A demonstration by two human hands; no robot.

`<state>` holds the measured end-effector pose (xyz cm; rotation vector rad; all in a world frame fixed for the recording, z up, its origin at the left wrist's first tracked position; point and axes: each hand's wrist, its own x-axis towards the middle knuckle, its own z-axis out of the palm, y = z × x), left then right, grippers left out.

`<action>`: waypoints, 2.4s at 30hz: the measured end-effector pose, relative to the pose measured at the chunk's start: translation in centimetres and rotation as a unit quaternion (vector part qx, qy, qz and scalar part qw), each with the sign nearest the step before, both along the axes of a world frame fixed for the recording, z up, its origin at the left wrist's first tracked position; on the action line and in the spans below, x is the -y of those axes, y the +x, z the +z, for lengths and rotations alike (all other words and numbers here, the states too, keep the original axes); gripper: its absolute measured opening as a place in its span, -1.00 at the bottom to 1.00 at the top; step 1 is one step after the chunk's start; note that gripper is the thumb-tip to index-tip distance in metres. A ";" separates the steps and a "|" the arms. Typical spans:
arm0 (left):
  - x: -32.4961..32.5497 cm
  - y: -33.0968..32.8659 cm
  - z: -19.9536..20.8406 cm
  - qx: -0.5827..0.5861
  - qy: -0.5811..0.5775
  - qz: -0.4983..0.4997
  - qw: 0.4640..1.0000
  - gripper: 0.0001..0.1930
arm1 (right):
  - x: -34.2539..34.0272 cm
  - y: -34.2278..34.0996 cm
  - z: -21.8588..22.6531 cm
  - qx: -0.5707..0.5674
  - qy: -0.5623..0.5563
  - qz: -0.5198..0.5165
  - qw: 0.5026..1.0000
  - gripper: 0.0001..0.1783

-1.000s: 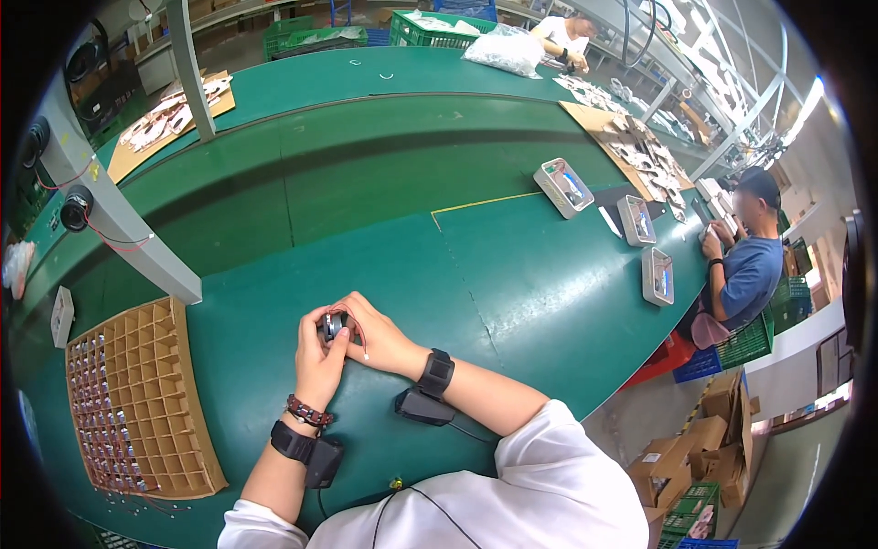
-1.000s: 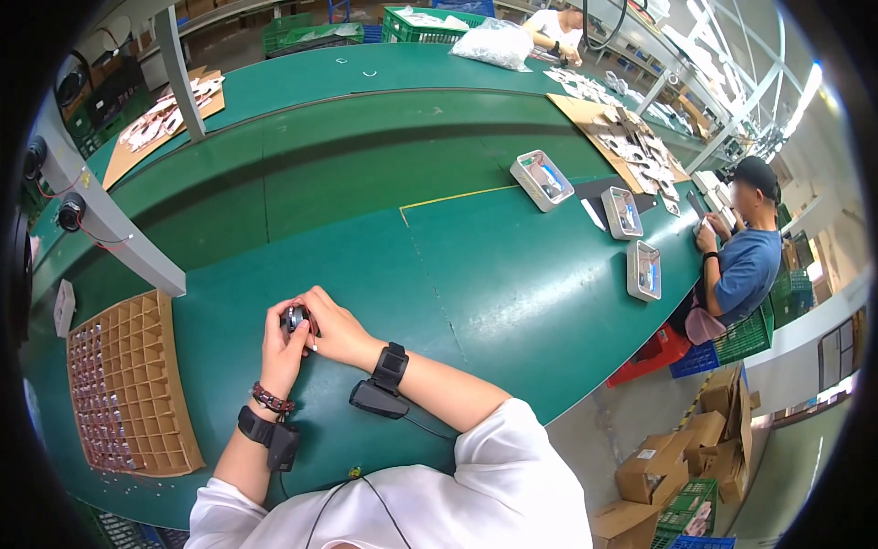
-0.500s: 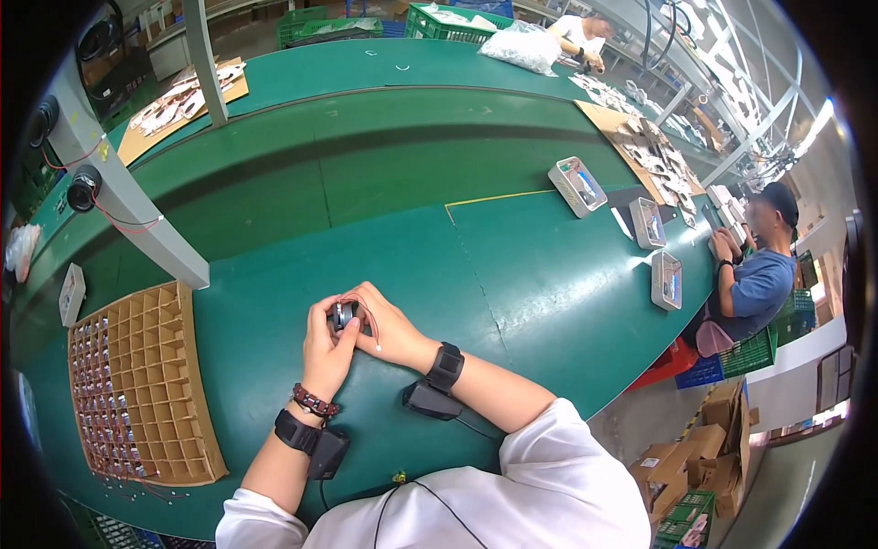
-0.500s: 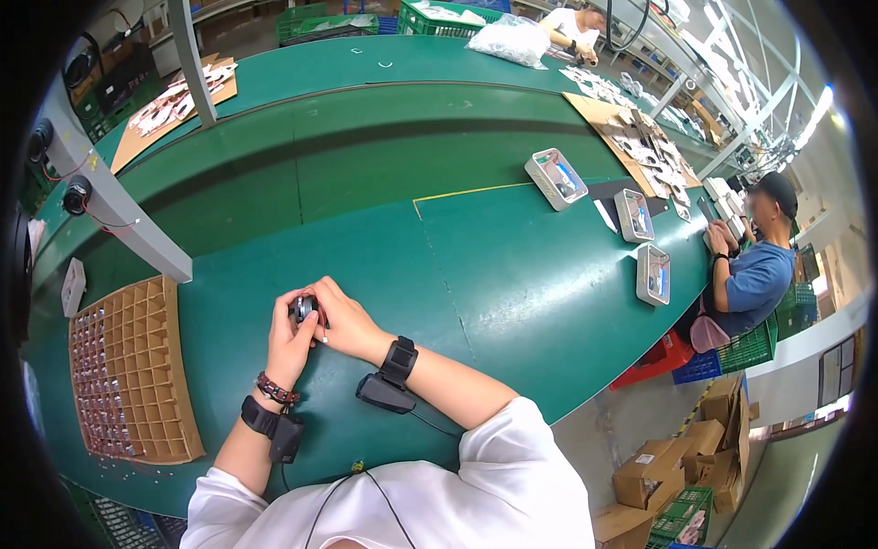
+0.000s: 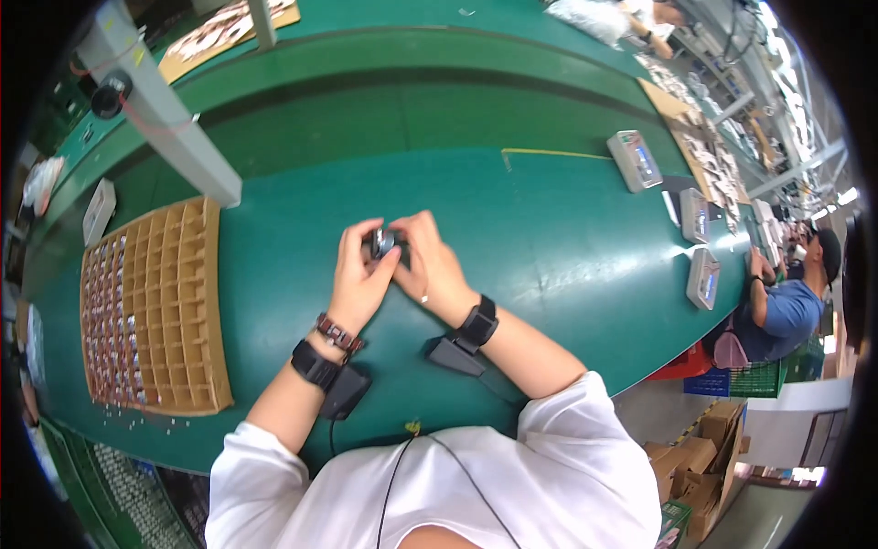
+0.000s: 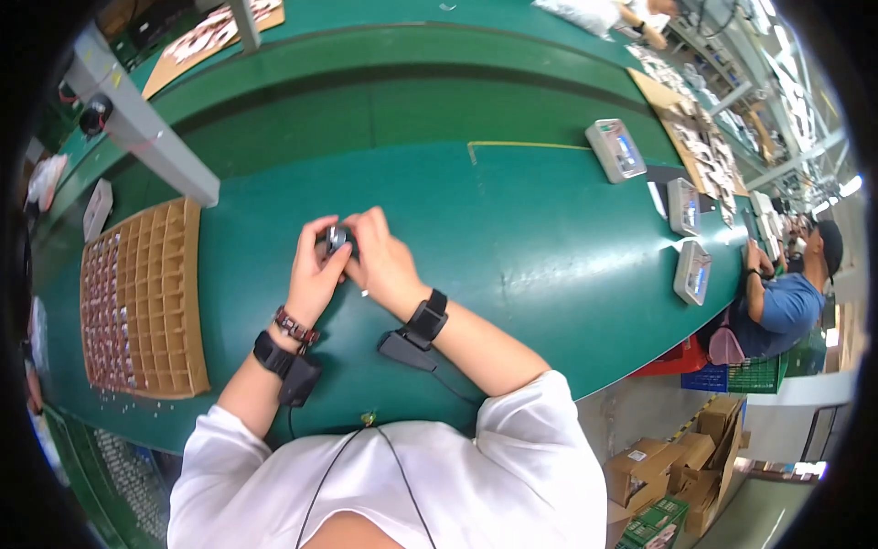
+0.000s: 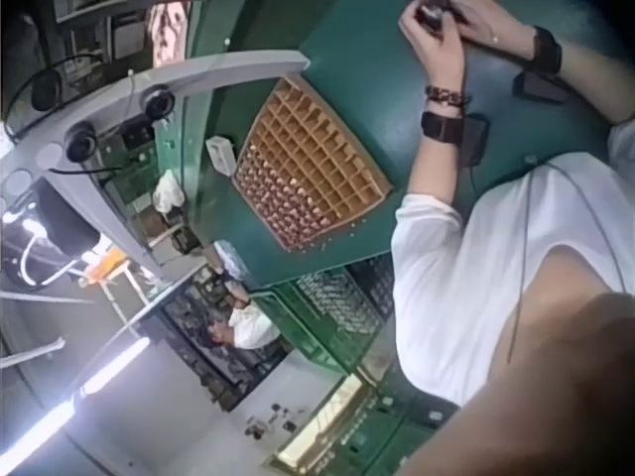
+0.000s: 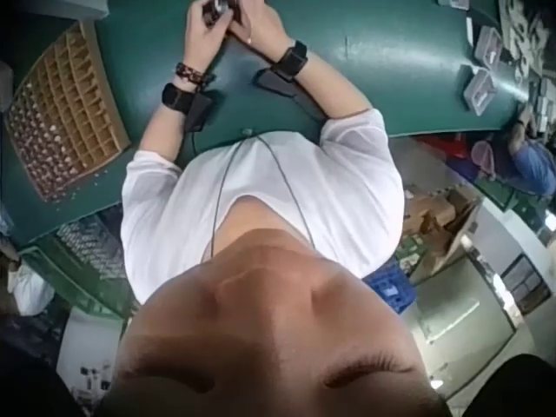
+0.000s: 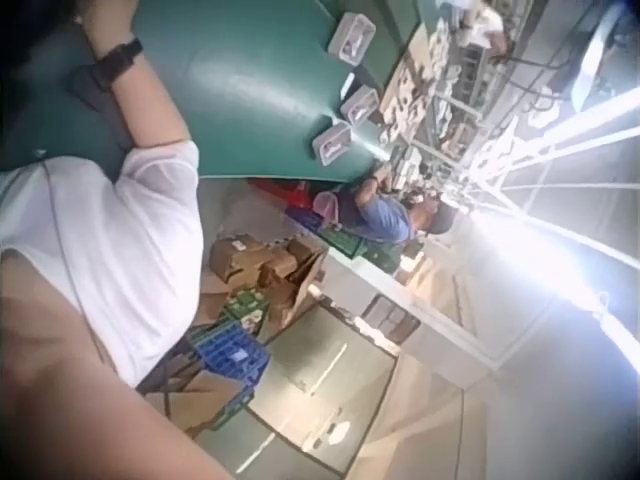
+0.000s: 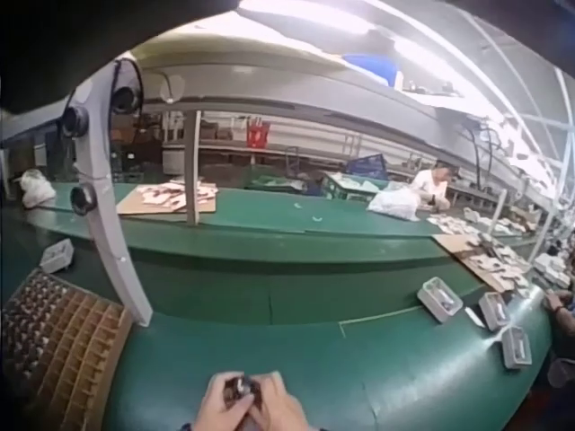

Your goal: The person picks up a speaker from a tray, places it into a plastic housing, and connects its wires to a circuit board before setting the unit aside and repeating the process.

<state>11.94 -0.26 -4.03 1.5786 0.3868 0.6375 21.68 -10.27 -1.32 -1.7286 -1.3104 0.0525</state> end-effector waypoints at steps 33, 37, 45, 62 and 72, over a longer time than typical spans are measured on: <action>-0.5 0.0 1.2 -0.081 0.013 -0.008 0.997 -0.63 | 0.3 0.5 -1.4 0.129 -0.096 -0.022 0.987 -0.90; -0.2 0.0 0.9 -0.047 0.039 0.009 0.998 -0.65 | 0.3 0.4 -1.5 0.145 -0.109 -0.013 0.983 -0.92; -0.5 0.3 2.2 -0.001 -0.063 0.050 0.997 -0.66 | 0.5 -0.3 -0.4 0.305 -0.114 0.070 0.943 -0.84; 0.5 0.5 2.7 0.032 -0.142 0.077 0.986 -0.68 | 11.9 23.5 2.7 0.552 -0.218 -0.292 0.750 -0.95; -0.7 0.6 2.4 0.015 -0.112 0.091 0.989 -0.68 | 16.2 23.8 3.8 0.544 -0.111 -0.429 0.713 -0.87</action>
